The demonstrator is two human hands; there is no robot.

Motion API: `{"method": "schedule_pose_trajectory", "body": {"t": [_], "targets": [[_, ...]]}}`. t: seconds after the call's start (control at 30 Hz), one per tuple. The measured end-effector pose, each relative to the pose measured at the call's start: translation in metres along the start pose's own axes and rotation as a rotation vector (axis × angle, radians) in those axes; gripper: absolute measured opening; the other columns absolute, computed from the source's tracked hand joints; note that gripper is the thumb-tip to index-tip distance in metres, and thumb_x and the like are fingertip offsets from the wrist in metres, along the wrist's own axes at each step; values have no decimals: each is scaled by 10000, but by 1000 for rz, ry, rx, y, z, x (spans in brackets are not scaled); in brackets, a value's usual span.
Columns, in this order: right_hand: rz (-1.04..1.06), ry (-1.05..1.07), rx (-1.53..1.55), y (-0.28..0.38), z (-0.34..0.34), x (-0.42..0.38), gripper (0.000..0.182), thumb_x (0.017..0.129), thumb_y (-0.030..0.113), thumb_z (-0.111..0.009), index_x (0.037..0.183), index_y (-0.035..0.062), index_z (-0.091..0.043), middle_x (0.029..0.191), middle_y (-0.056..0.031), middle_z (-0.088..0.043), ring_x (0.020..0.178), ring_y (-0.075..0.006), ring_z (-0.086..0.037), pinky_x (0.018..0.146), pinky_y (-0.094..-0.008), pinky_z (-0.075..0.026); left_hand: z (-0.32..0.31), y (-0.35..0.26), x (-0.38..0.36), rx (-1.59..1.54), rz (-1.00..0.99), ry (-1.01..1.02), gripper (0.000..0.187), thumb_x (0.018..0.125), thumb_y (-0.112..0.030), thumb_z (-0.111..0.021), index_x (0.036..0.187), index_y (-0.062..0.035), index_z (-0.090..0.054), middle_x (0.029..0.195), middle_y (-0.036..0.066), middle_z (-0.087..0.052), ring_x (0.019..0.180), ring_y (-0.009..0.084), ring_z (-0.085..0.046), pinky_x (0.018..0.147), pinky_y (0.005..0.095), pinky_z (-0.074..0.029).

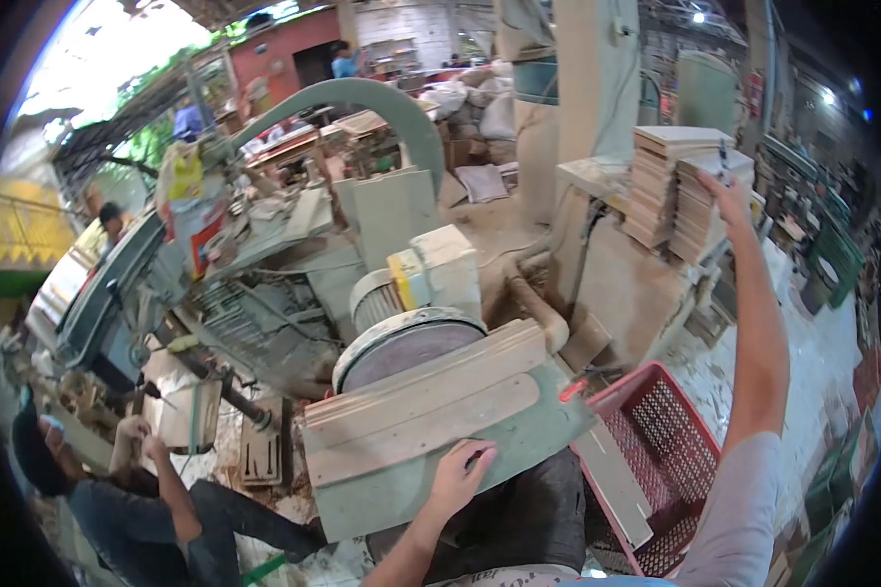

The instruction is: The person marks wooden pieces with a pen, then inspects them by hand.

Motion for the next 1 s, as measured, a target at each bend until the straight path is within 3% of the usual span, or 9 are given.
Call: {"method": "schedule_pose_trajectory", "body": {"t": [0.07,0.3,0.37,0.47,0.63,0.67,0.73,0.83,1.0], "targets": [[-40,39,51,3,-1,-6,581,685,496,-800,1055,86,-621,843,-17,-605,697,-103,-533,556,-267,-400,0,0,0,-18,-6,6,206,910,-167,-609,1042,-19,-664,940,119,-653,855,207,-620,784,293,-478],[-159,134,75,-8,-9,-4,723,698,475,-790,1240,58,-553,853,-31,-591,709,-125,-506,593,-305,-413,-1,-3,-1,-30,-7,43,239,919,-199,-602,1067,-19,-656,994,124,-650,921,226,-624,806,304,-478],[173,-159,107,5,9,-2,718,714,477,-782,1237,43,-550,870,-25,-589,720,-117,-501,659,-286,-414,-1,-1,-1,-42,17,46,238,919,-190,-598,1071,-16,-657,993,125,-651,933,226,-620,838,305,-468],[149,-124,-46,66,7,-80,627,796,458,-722,1217,23,-559,916,-29,-600,771,-113,-516,734,-269,-412,0,0,-2,-53,12,45,238,920,-192,-597,1071,-18,-658,1002,126,-650,937,228,-620,841,306,-467],[247,377,3,55,-74,-208,296,966,284,-539,1075,25,-632,819,-20,-601,756,-108,-536,689,-253,-424,0,-2,-1,-67,-25,45,240,921,-202,-597,1063,-19,-660,989,130,-647,931,240,-618,836,311,-467],[455,467,234,61,-86,-248,277,996,229,-473,1072,16,-632,707,13,-572,644,-89,-520,577,-243,-402,0,-1,0,-71,-18,48,240,921,-202,-597,1063,-19,-660,989,130,-647,931,240,-618,836,311,-467],[25,824,399,46,-114,-323,256,1004,196,-453,1066,18,-627,663,20,-542,558,-56,-463,494,-222,-339,1,-3,-1,-20,-67,27,237,913,-187,-604,1061,-6,-649,967,147,-641,897,251,-631,794,315,-489],[-243,913,560,30,-144,-403,283,1006,239,-465,1095,14,-614,662,14,-538,524,-42,-438,474,-203,-312,5,6,-3,-72,-70,-52,207,912,-173,-597,1016,-3,-653,949,148,-645,881,267,-625,774,334,-483],[-516,777,788,8,-159,-457,371,1004,331,-463,1139,10,-590,771,2,-576,595,-74,-516,528,-220,-378,29,24,-18,-279,82,-129,195,929,-146,-600,1062,-13,-653,905,21,-620,865,91,-551,784,238,-445]]}}
Point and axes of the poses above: each hand's wrist, its own x-axis towards the middle knuckle, its own z-axis out of the back of the hand, y = z × x, the point moved 9 cm from there along x, towards the middle knuckle
